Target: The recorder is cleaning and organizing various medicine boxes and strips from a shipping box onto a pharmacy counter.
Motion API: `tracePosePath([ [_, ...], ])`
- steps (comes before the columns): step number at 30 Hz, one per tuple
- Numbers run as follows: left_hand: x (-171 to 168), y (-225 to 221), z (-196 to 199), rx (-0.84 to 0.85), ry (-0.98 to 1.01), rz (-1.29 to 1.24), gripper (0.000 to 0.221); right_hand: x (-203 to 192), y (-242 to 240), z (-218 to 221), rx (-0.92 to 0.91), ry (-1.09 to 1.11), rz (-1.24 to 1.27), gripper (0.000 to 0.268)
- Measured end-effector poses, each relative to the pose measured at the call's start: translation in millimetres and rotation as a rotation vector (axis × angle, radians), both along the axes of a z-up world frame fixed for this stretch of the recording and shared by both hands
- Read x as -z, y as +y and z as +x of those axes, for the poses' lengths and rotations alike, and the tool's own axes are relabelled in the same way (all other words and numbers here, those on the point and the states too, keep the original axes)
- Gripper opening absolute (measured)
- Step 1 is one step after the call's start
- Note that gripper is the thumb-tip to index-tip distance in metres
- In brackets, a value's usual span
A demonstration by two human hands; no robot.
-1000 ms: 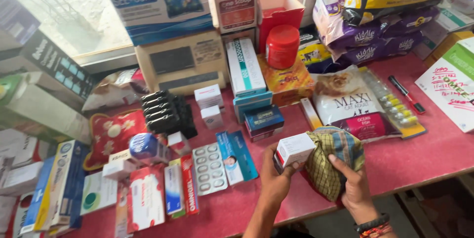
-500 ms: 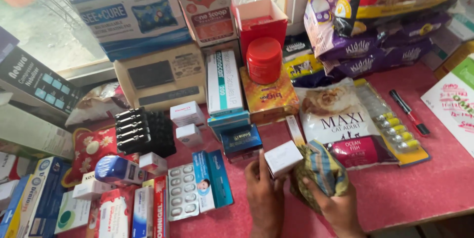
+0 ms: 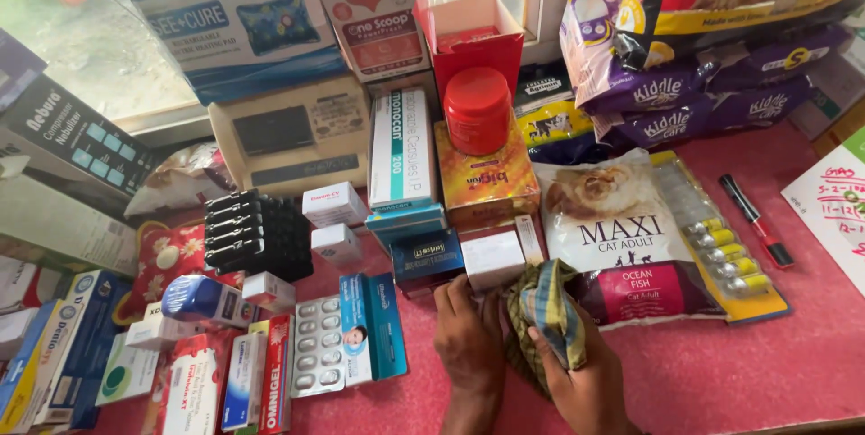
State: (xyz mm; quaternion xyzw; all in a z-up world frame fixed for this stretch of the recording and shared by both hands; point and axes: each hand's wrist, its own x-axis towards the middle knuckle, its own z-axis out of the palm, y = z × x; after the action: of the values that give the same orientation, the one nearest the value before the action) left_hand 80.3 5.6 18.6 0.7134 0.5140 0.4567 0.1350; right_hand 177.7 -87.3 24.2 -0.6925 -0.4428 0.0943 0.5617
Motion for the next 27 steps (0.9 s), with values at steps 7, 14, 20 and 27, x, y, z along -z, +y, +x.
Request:
tracePosePath([
  [7,11,10,2,-0.051,0.072,-0.048,0.031,0,0,-2,-0.064,-0.034,0.074,0.041],
  [14,14,21,3,-0.157,0.101,-0.069,0.023,-7,8,1,-0.095,0.043,-0.012,0.047],
  [20,33,25,0,-0.192,0.078,-0.046,0.011,-24,29,2,-0.114,-0.035,-0.088,0.046],
  [27,34,30,2,-0.263,0.105,-0.063,0.011,-8,45,-3,-0.101,-0.23,-0.107,0.058],
])
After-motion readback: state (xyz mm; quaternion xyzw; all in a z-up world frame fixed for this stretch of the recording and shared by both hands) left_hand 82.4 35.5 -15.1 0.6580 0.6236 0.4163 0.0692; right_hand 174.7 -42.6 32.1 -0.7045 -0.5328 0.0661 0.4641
